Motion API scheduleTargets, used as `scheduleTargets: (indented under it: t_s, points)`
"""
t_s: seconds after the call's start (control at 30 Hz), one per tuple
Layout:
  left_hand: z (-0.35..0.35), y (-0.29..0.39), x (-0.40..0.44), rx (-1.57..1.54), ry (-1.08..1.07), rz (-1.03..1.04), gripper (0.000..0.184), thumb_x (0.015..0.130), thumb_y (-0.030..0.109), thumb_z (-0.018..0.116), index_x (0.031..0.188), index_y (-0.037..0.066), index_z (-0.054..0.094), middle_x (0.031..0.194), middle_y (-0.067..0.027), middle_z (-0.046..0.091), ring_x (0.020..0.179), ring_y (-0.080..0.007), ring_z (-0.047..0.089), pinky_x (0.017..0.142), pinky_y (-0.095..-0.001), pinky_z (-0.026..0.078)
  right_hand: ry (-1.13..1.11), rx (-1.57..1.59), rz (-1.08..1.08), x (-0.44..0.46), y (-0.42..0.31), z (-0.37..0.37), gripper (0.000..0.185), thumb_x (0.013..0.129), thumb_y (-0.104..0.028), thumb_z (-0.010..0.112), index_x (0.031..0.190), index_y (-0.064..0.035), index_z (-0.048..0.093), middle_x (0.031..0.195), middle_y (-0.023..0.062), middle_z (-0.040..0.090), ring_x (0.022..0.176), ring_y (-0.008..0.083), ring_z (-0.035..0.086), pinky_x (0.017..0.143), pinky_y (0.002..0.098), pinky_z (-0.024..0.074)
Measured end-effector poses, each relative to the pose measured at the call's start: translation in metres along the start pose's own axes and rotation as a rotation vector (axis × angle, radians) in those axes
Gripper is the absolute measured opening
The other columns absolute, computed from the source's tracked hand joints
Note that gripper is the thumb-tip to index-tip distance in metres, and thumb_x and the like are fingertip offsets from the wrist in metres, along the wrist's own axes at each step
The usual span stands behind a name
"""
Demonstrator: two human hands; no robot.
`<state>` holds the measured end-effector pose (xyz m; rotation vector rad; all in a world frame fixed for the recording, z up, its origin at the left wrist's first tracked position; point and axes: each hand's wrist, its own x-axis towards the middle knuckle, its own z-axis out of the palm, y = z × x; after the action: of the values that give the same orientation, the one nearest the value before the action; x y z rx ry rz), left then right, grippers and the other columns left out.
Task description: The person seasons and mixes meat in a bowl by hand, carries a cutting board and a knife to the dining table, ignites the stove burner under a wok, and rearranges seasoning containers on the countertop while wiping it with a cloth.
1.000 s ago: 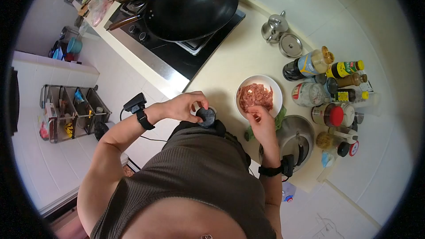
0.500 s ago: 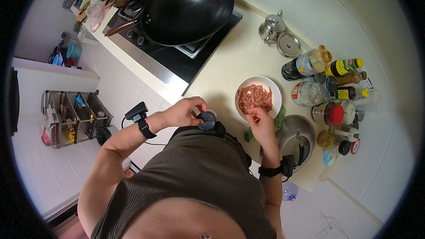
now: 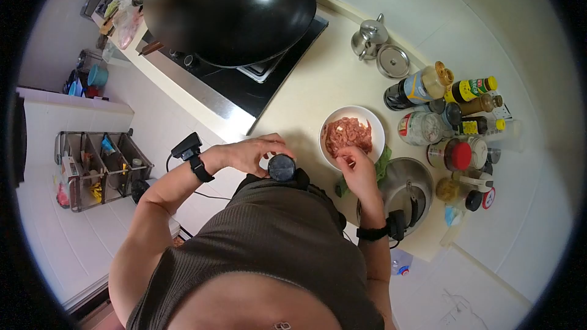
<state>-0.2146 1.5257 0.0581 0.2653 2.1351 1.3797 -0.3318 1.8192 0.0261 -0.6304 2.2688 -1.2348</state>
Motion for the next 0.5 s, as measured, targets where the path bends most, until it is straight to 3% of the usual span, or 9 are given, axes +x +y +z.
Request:
scheduleTargets:
  t_s: [0.13,0.2,0.27,0.33,0.37,0.43,0.5]
  points:
    - [0.013,-0.030,0.000,0.047,0.128,0.128,0.079,0.065,0.006,0.081,0.135,0.019,0.047,0.137,-0.0103,0.044,0.123,-0.0272,0.048,0.097,-0.0391,0.048,-0.010,0.015,0.008,0.000,0.010,0.003,0.014,0.086,-0.009,0.066,0.099,-0.0031,0.063,0.092,0.0086,0.068,0.077,0.0183,0.065,0.066,0.0294,0.0503]
    - [0.024,-0.038,-0.001,-0.154,0.265,0.156,0.088,0.063,0.010,0.085,0.140,0.017,0.042,0.141,-0.0122,0.044,0.129,-0.0286,0.044,0.103,-0.0407,0.043,-0.019,-0.005,0.013,0.000,0.010,0.003,0.014,0.086,-0.009,0.066,0.099,-0.0029,0.063,0.092,0.0087,0.068,0.078,0.0184,0.065,0.067,0.0294,0.0504]
    - [0.024,-0.041,-0.001,-0.182,0.234,0.132,0.086,0.063,0.011,0.086,0.138,0.015,0.043,0.141,-0.0124,0.045,0.131,-0.0289,0.043,0.105,-0.0416,0.041,-0.030,-0.029,0.022,-0.001,0.010,0.004,0.014,0.086,-0.008,0.066,0.099,-0.0027,0.063,0.092,0.0088,0.068,0.079,0.0186,0.066,0.067,0.0295,0.0504]
    - [0.021,-0.042,0.002,-0.209,0.206,0.111,0.084,0.062,0.011,0.086,0.135,0.012,0.045,0.141,-0.0127,0.046,0.132,-0.0292,0.043,0.106,-0.0424,0.039,-0.039,-0.048,0.026,0.001,0.004,0.006,0.011,0.087,-0.007,0.065,0.097,-0.0025,0.063,0.087,0.0042,0.067,0.079,0.0107,0.064,0.068,0.0254,0.0489]
    - [0.019,-0.044,0.005,-0.065,0.239,0.193,0.082,0.062,0.011,0.086,0.134,0.012,0.046,0.139,-0.0123,0.048,0.131,-0.0291,0.044,0.107,-0.0422,0.038,-0.041,-0.054,0.027,0.002,0.005,0.007,0.011,0.087,-0.007,0.065,0.097,-0.0025,0.063,0.087,0.0042,0.067,0.079,0.0107,0.064,0.068,0.0254,0.0489]
    - [0.019,-0.051,0.012,0.085,0.277,0.286,0.081,0.061,0.011,0.085,0.133,0.012,0.048,0.138,-0.0119,0.050,0.130,-0.0290,0.045,0.108,-0.0419,0.037,-0.063,-0.028,-0.004,0.008,0.007,0.010,0.015,0.086,-0.009,0.065,0.100,-0.0017,0.063,0.092,0.0103,0.067,0.080,0.0192,0.066,0.069,0.0300,0.0510]
    - [0.029,-0.067,0.025,-0.029,0.186,0.240,0.079,0.061,0.012,0.085,0.132,0.012,0.049,0.137,-0.0112,0.050,0.129,-0.0284,0.045,0.109,-0.0391,0.036,-0.063,-0.030,-0.001,0.014,0.006,0.009,0.015,0.087,-0.009,0.065,0.100,-0.0016,0.063,0.092,0.0111,0.067,0.081,0.0196,0.066,0.070,0.0300,0.0512]
